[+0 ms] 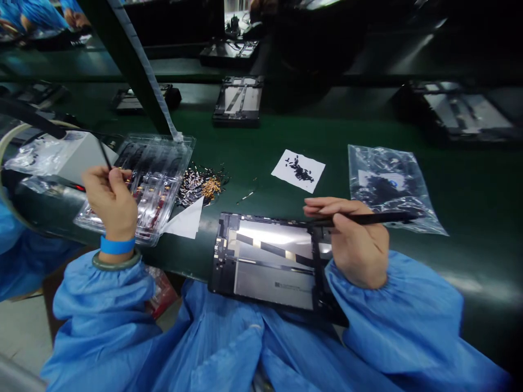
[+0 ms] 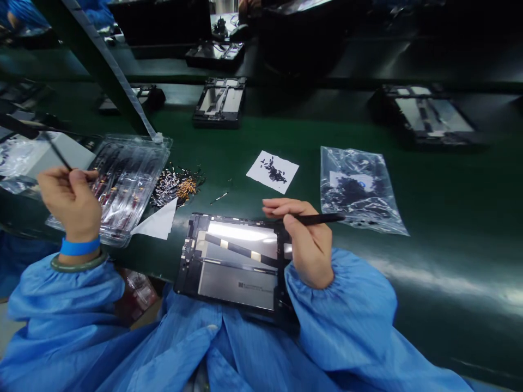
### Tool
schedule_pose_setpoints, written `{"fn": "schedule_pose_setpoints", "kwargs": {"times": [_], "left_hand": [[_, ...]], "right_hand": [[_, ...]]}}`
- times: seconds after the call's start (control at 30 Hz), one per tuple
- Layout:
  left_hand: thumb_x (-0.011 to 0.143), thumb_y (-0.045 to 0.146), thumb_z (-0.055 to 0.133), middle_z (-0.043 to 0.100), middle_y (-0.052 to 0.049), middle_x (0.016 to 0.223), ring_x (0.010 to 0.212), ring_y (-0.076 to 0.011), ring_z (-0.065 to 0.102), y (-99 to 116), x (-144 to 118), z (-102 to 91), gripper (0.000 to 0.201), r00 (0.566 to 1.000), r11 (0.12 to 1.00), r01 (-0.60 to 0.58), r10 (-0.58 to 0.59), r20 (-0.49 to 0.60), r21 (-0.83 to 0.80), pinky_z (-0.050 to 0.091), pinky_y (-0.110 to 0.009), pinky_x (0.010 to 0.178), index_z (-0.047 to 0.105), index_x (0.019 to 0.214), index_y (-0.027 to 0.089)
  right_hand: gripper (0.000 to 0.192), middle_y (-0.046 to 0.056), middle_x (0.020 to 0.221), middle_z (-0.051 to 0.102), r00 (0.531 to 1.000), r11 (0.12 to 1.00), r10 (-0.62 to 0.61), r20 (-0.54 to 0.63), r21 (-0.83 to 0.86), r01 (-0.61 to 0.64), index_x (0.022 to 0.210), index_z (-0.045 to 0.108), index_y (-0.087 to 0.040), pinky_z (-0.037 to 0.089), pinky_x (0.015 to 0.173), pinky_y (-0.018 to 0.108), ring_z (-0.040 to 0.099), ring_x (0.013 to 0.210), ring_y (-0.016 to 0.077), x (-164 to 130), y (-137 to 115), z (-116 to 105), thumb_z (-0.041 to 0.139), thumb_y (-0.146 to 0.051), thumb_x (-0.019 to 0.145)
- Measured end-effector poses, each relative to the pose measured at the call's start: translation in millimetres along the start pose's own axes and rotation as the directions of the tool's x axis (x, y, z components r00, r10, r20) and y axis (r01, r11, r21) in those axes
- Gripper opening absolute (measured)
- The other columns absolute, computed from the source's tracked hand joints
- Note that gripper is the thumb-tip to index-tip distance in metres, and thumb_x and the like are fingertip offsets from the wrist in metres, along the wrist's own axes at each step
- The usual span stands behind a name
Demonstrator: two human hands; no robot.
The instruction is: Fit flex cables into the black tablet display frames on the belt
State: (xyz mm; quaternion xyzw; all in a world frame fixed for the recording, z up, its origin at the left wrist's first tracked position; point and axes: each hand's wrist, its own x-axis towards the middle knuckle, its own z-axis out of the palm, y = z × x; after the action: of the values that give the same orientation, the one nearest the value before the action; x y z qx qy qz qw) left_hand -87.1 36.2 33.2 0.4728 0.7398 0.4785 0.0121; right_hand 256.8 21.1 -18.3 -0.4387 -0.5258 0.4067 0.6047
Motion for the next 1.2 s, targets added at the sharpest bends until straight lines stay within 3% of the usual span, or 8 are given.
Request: {"fn": "schedule_pose_setpoints", "kwargs": {"times": [0.07,0.17,0.33,0.67,0.8,0.93,1.07,1.2], "left_hand": [[0.093,0.024,0.043,0.045,0.005,0.077,0.070,-0.0075,0.052,16,-16,3.5,0.009,0.977,0.919,0.186,-0.134,0.168,-0.347,0.050,-0.029,0.081,0.037,0.087,0.021],[0.083,0.029,0.057,0.030,0.009,0.056,0.046,-0.0062,0.029,39,-48,15.4,0.016,0.753,0.608,0.606,-0.227,0.618,-0.514,0.037,-0.019,0.047,0.044,0.079,0.020],[0.086,0.049,0.054,0.026,0.011,0.050,0.039,-0.0073,0.020,61,-100,36.3,0.029,0.483,0.697,0.658,-0.103,0.870,-0.283,0.024,-0.019,0.035,0.053,0.092,0.020],[0.090,0.029,0.041,0.045,0.003,0.054,0.047,-0.0147,0.047,70,-129,42.2,0.014,0.603,0.973,-0.211,0.207,0.770,-0.096,0.025,-0.027,0.048,0.050,0.082,0.022],[0.091,0.037,0.045,0.051,0.001,0.057,0.048,-0.0123,0.048,69,-122,40.9,0.025,0.581,0.959,0.168,0.091,0.809,-0.229,0.036,-0.023,0.047,0.062,0.086,0.019],[0.084,0.042,0.062,0.066,-0.006,0.082,0.065,-0.0149,0.061,74,-117,39.3,0.028,0.429,0.603,0.719,0.007,0.903,-0.346,0.053,-0.023,0.049,0.073,0.090,0.017],[0.078,0.037,0.075,0.067,-0.004,0.073,0.068,-0.0111,0.065,80,-121,39.2,0.024,0.360,0.386,0.859,0.009,0.933,-0.335,0.056,-0.016,0.062,0.077,0.090,0.016],[0.074,0.037,0.080,0.070,-0.003,0.071,0.066,-0.0087,0.067,82,-127,39.8,0.022,0.366,0.359,0.868,0.004,0.931,-0.343,0.055,-0.012,0.068,0.078,0.085,0.017]], "right_hand": [[0.015,0.004,0.100,0.073,0.988,0.992,-0.079,0.134,-0.091,0.091,0.085,0.068,-0.023,0.057,0.073,0.032,0.069,0.086,0.0173,-2,-12,2,0.054,-0.017,0.086],[0.014,0.004,0.092,0.073,0.916,0.900,-0.166,0.366,-0.323,0.292,0.092,0.068,-0.023,0.056,0.069,0.028,0.069,0.082,0.0165,-6,-30,12,0.057,-0.016,0.087],[0.018,0.006,0.096,0.074,0.769,0.721,-0.331,0.547,-0.380,0.580,0.103,0.069,-0.021,0.056,0.076,0.026,0.070,0.088,0.0163,-8,-31,39,0.053,-0.022,0.094],[0.024,0.006,0.075,0.070,0.651,0.348,-0.467,0.598,-0.553,0.757,0.088,0.070,-0.011,0.047,0.057,0.025,0.064,0.064,0.0139,-11,-14,47,0.047,-0.014,0.095],[0.018,0.003,0.069,0.065,0.725,0.444,-0.531,0.439,-0.584,0.679,0.075,0.062,-0.015,0.046,0.057,0.022,0.061,0.064,0.0115,-5,-21,37,0.051,-0.008,0.088],[0.013,0.001,0.070,0.065,0.784,0.524,-0.528,0.327,-0.600,0.604,0.076,0.060,-0.017,0.046,0.061,0.019,0.061,0.067,0.0098,-10,-22,29,0.054,-0.008,0.085],[0.023,0.001,0.063,0.064,0.763,0.566,-0.446,0.468,-0.513,0.646,0.069,0.062,-0.017,0.043,0.055,0.023,0.058,0.058,0.0100,-17,-20,31,0.054,-0.020,0.091],[0.022,0.004,0.078,0.072,0.955,0.914,-0.076,0.286,-0.363,0.182,0.088,0.070,-0.015,0.048,0.060,0.022,0.064,0.068,0.0111,-5,-26,38,0.062,-0.035,0.087]]}}
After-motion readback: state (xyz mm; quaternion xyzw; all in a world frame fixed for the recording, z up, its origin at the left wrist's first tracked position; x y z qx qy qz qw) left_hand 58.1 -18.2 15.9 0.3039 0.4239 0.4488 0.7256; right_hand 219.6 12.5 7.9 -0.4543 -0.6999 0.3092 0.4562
